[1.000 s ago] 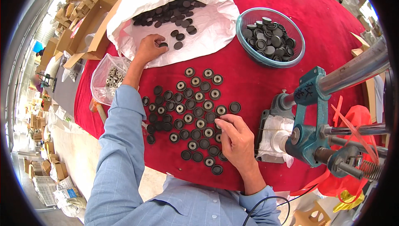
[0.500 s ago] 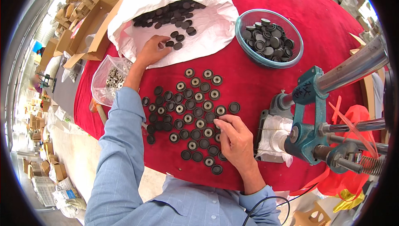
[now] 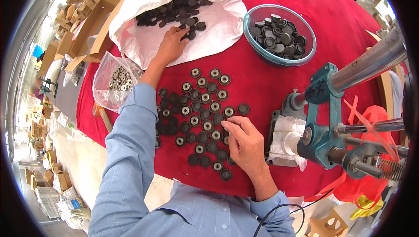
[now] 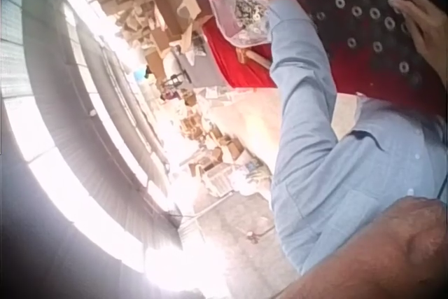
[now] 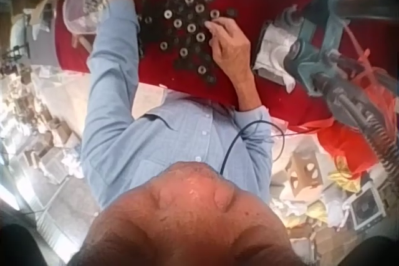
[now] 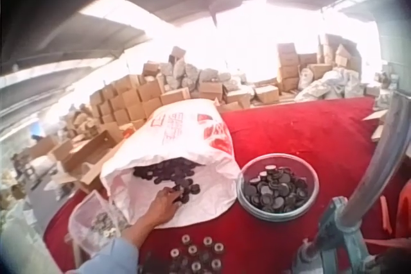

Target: The person assembles small plastic components by inserting metal rings into plastic caps and tapping them with a mallet.

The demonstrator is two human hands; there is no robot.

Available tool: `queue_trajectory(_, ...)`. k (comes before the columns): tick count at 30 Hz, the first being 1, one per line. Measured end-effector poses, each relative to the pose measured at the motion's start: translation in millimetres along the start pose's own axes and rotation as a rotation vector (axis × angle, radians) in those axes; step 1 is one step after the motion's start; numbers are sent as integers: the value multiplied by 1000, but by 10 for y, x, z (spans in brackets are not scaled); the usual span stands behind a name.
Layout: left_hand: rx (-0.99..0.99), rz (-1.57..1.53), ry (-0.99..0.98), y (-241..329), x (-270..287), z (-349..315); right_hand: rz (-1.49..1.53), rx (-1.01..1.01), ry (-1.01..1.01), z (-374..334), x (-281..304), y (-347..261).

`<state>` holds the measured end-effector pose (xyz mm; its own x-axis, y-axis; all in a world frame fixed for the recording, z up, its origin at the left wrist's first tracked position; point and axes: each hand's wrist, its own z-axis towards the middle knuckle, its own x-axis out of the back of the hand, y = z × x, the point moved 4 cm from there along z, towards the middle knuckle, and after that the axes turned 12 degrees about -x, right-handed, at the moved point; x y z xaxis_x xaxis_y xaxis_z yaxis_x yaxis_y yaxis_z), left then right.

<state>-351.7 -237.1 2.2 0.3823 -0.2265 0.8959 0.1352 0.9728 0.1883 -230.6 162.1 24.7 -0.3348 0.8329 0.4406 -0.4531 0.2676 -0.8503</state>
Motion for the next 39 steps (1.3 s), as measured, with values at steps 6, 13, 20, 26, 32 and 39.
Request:
queue_trajectory(6, 29, -103, 64, 55, 25, 17, 5, 18, -4, -4, -29, 34)
queue_trajectory(13, -54, -270, 107, 391, 251, -37, 38, -22, 31, 3, -6, 61)
queue_trajectory(20, -211, -396, -262, 1089, 291, -374, 99, -132, 279, 42, 135, 141)
queue_trajectory(26, -253, -394, -258, 1239, 260, -684, -128, -187, 266, 51, 65, 271)
queue_trajectory(32, -188, -354, -54, 1297, 910, -914, -267, -103, 144, 73, 41, 300)
queue_trajectory(39, 88, -378, 114, 2083, 1151, -2212, -167, -108, 178, 8, 144, 64)
